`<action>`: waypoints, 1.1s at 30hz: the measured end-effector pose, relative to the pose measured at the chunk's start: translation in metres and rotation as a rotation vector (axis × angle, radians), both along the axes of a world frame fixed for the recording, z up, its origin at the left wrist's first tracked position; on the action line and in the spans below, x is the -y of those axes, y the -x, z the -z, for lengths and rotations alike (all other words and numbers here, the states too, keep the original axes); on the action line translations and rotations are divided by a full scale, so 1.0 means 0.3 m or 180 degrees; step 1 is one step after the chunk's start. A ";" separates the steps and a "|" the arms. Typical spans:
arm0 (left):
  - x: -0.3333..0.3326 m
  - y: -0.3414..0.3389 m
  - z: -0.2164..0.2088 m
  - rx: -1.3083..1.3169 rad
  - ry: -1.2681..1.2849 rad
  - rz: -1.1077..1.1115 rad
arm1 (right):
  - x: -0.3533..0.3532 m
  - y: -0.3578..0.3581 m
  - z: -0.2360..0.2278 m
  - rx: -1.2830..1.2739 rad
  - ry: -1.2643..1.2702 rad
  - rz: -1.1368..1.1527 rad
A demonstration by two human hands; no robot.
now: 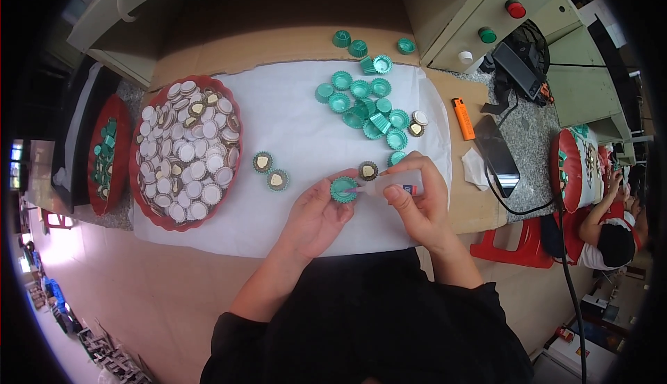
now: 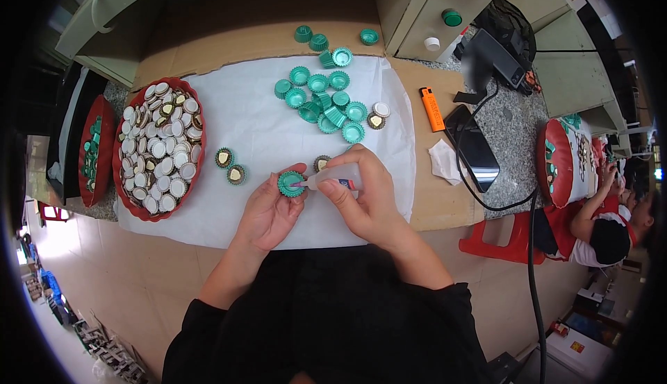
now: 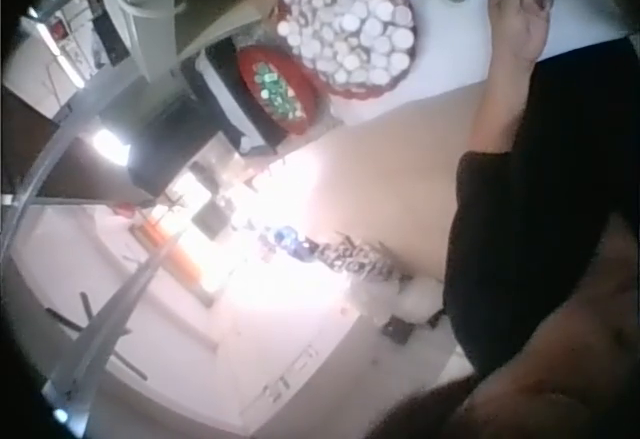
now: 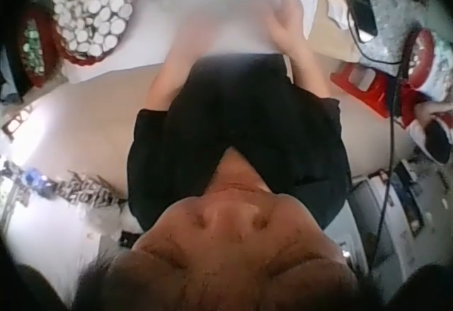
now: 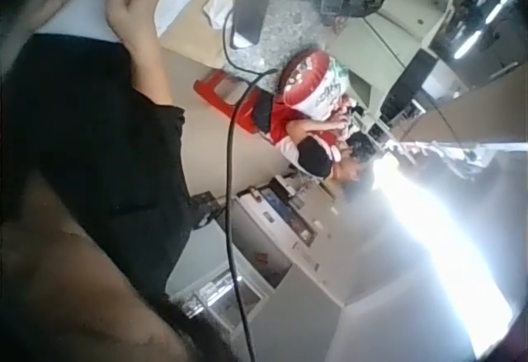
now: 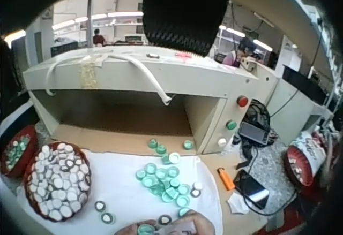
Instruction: Assembling decorative bottle caps by applying glue and inserting metal heart-shaped pieces into plastic caps.
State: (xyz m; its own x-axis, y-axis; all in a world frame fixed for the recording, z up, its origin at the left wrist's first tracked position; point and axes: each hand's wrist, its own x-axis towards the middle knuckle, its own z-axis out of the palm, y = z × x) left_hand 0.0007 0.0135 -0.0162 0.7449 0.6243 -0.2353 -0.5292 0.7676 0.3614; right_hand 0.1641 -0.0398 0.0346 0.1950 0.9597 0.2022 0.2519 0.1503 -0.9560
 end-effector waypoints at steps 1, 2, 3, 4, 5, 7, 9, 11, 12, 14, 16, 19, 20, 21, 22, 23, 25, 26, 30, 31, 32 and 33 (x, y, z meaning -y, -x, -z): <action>0.000 0.000 0.001 0.0005 0.0104 -0.0023 | -0.001 0.004 0.005 -0.0024 -0.0101 0.0008; 0.000 0.001 0.002 0.0010 0.0208 -0.0046 | -0.002 0.008 0.011 -0.0047 -0.0202 0.0017; -0.001 0.001 0.003 0.0010 0.0209 -0.0040 | -0.001 0.012 0.016 -0.0046 -0.0201 0.0023; -0.002 0.001 0.005 0.0051 0.0220 -0.0051 | 0.002 0.016 0.021 -0.0017 -0.0255 0.0070; -0.002 0.001 0.006 0.0092 0.0231 -0.0061 | 0.004 0.019 0.025 0.0012 -0.0308 0.0117; -0.001 0.003 0.007 0.0112 0.0242 -0.0095 | -0.003 0.021 0.035 0.0232 -0.0549 0.0112; -0.002 0.004 0.010 0.0135 0.0256 -0.0120 | -0.007 0.024 0.039 0.0457 -0.0785 0.0114; -0.003 0.004 0.015 0.0244 0.0323 -0.0110 | -0.009 0.026 0.042 0.0594 -0.0889 0.0166; -0.004 0.005 0.015 0.0242 0.0322 -0.0109 | -0.010 0.027 0.042 0.0593 -0.0890 0.0168; -0.005 0.004 0.014 0.0252 0.0414 -0.0144 | -0.012 0.028 0.042 0.0714 -0.0976 0.0221; -0.006 0.006 0.020 0.0304 0.0374 -0.0143 | -0.014 0.028 0.039 0.0793 -0.1031 0.0247; -0.005 0.005 0.019 0.0319 0.0373 -0.0179 | -0.015 0.026 0.030 0.0948 -0.1089 0.0283; -0.004 0.005 0.019 0.0279 0.0410 -0.0222 | -0.014 0.026 0.028 0.1022 -0.1094 0.0287; -0.005 0.005 0.021 0.0280 0.0410 -0.0219 | -0.014 0.027 0.024 0.1024 -0.1094 0.0289; -0.006 0.007 0.025 0.0342 0.0379 -0.0180 | -0.013 0.028 0.022 0.1011 -0.1080 0.0288; -0.007 0.008 0.027 0.0404 0.0349 -0.0140 | -0.012 0.028 0.020 0.0997 -0.1066 0.0288; -0.006 0.007 0.024 0.0398 0.0360 -0.0137 | -0.009 0.020 0.021 0.1086 -0.1079 0.0258; -0.006 0.005 0.023 0.0392 0.0371 -0.0134 | -0.006 0.015 0.021 0.1175 -0.1091 0.0226; -0.006 0.005 0.027 0.0464 0.0463 -0.0164 | 0.012 0.002 0.002 -0.1610 -0.0422 0.0270; -0.005 0.006 0.028 0.0390 0.0378 -0.0157 | 0.009 -0.011 -0.013 -0.2293 -0.0284 0.0260; -0.003 0.007 0.029 0.0319 0.0291 -0.0150 | 0.008 -0.026 -0.023 -0.2974 -0.0141 0.0247; -0.002 0.007 0.029 0.0327 0.0289 -0.0138 | 0.015 -0.060 -0.012 -0.3188 0.0181 0.0066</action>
